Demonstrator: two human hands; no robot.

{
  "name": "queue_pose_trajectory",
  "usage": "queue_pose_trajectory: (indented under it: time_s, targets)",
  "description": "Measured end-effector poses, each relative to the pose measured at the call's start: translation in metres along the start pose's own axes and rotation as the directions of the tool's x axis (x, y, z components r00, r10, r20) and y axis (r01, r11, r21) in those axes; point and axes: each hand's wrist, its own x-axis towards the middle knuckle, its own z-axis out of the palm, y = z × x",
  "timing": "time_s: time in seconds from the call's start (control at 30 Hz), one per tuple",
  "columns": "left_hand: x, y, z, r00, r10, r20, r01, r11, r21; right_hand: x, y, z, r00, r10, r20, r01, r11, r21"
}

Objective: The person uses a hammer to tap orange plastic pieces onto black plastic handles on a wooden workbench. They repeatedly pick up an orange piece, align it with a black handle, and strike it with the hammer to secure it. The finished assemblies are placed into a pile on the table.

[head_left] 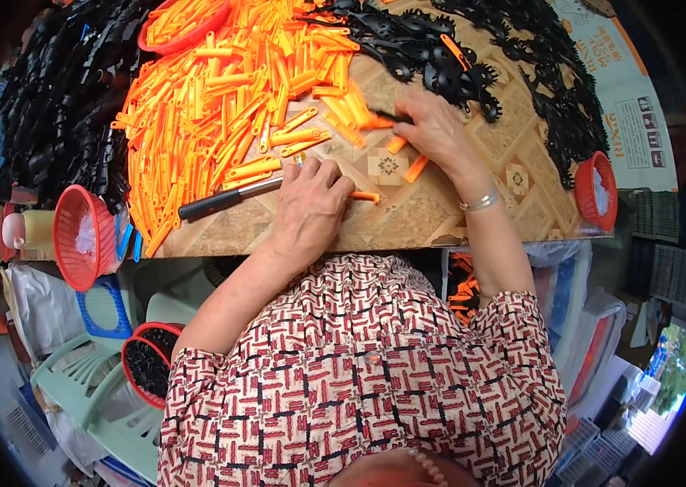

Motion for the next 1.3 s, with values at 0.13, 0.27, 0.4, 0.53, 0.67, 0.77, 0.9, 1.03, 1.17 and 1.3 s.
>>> queue_pose_trajectory:
  time_s: [0.13,0.27,0.4,0.53,0.67,0.77,0.9,1.03,1.17,1.3]
  targets:
    - [0.029,-0.024,-0.018,0.993,0.024,-0.111,-0.04,0.988,-0.147,-0.017,0.0,-0.018,0.997,0.027,-0.072,-0.017,0.99,0.137]
    - [0.112,-0.065,-0.02,0.993,0.021,-0.116,-0.027,0.998,-0.05,-0.033,-0.035,-0.03,0.925,0.219,-0.311,-0.189,0.974,0.122]
    - [0.165,-0.108,0.023,0.993,-0.073,-0.091,0.084,0.988,0.126,-0.055,-0.051,-0.01,0.882,0.363,-0.302,-0.325,0.93,0.17]
    - [0.157,-0.09,0.062,0.986,0.055,-0.154,-0.045,0.996,0.071,-0.067,-0.057,0.011,0.835,0.502,-0.224,-0.384,0.824,0.416]
    - [0.136,-0.067,0.055,0.996,0.044,-0.082,-0.084,0.815,-0.573,-0.062,-0.053,0.018,0.829,0.516,-0.217,-0.323,0.757,0.568]
    - [0.122,-0.055,0.02,0.981,-0.093,-0.17,-0.05,0.727,-0.685,-0.061,-0.043,0.027,0.801,0.583,-0.136,-0.212,0.488,0.847]
    - [0.081,-0.036,-0.034,0.976,-0.199,0.088,0.205,0.708,-0.676,-0.062,-0.055,0.015,0.821,0.566,-0.072,-0.18,0.377,0.908]
    - [0.053,-0.018,-0.03,0.999,0.012,-0.052,-0.037,0.855,-0.517,-0.069,-0.055,0.01,0.877,0.473,-0.084,-0.195,0.511,0.837]
    - [0.042,-0.016,-0.026,0.971,0.172,-0.168,-0.226,0.89,-0.397,-0.071,-0.058,-0.002,0.928,0.366,-0.073,-0.206,0.666,0.716]
    - [0.031,-0.011,-0.042,0.949,0.265,-0.168,-0.298,0.93,-0.216,-0.077,-0.073,-0.015,0.956,0.279,-0.094,-0.163,0.768,0.619]
